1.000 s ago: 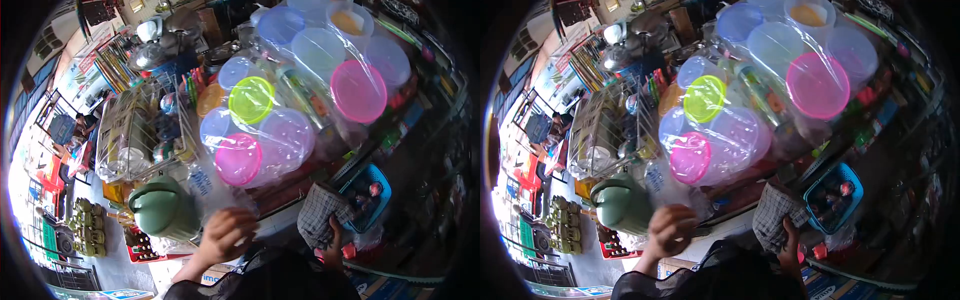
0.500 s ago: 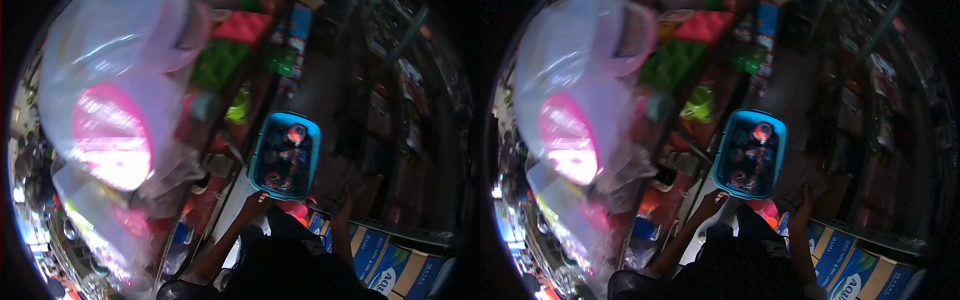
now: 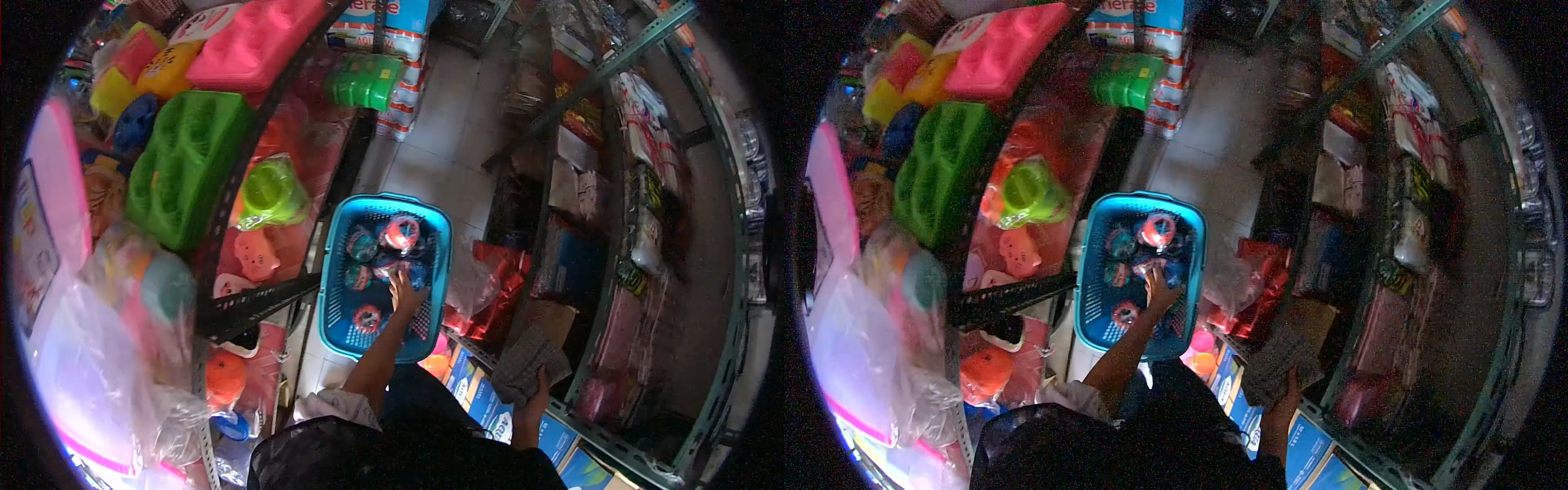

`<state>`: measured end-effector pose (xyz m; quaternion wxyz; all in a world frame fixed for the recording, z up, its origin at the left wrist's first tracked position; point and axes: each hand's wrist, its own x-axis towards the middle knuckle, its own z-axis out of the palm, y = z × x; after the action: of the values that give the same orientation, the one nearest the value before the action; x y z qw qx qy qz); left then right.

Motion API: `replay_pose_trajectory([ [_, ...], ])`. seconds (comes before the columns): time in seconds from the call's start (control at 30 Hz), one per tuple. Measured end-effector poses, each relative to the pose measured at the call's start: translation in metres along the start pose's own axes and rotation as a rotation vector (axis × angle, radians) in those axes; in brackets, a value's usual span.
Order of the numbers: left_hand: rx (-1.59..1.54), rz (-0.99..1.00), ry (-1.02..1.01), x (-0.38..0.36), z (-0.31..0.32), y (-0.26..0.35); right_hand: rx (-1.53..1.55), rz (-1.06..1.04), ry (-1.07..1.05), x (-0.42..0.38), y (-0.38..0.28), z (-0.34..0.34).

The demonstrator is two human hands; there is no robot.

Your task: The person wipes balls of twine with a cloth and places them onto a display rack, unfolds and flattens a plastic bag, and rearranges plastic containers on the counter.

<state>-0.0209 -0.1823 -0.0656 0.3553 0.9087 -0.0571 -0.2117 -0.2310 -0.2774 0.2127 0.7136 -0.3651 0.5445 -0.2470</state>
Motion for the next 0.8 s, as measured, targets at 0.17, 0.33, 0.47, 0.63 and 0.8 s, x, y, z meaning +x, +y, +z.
replay_pose_trajectory([
  [0.17, -0.187, -0.166, -0.064, 0.019, -0.003, 0.002, 0.036, 0.018, -0.034, -0.002, 0.003, -0.016],
  [0.33, -0.355, -0.131, 0.058, 0.023, -0.014, -0.016, -0.110, -0.021, -0.003, -0.003, 0.020, -0.006],
  [0.47, -0.011, 0.247, 0.034, 0.015, -0.003, -0.072, -0.328, 0.016, -0.038, -0.008, 0.035, 0.028],
  [0.63, -0.012, -0.023, -0.036, -0.001, -0.008, -0.069, -0.533, 0.043, -0.133, -0.006, 0.065, 0.026],
  [0.8, -0.253, -0.076, -0.111, 0.012, -0.011, -0.023, -0.718, -0.098, -0.057, -0.009, 0.082, -0.022],
])
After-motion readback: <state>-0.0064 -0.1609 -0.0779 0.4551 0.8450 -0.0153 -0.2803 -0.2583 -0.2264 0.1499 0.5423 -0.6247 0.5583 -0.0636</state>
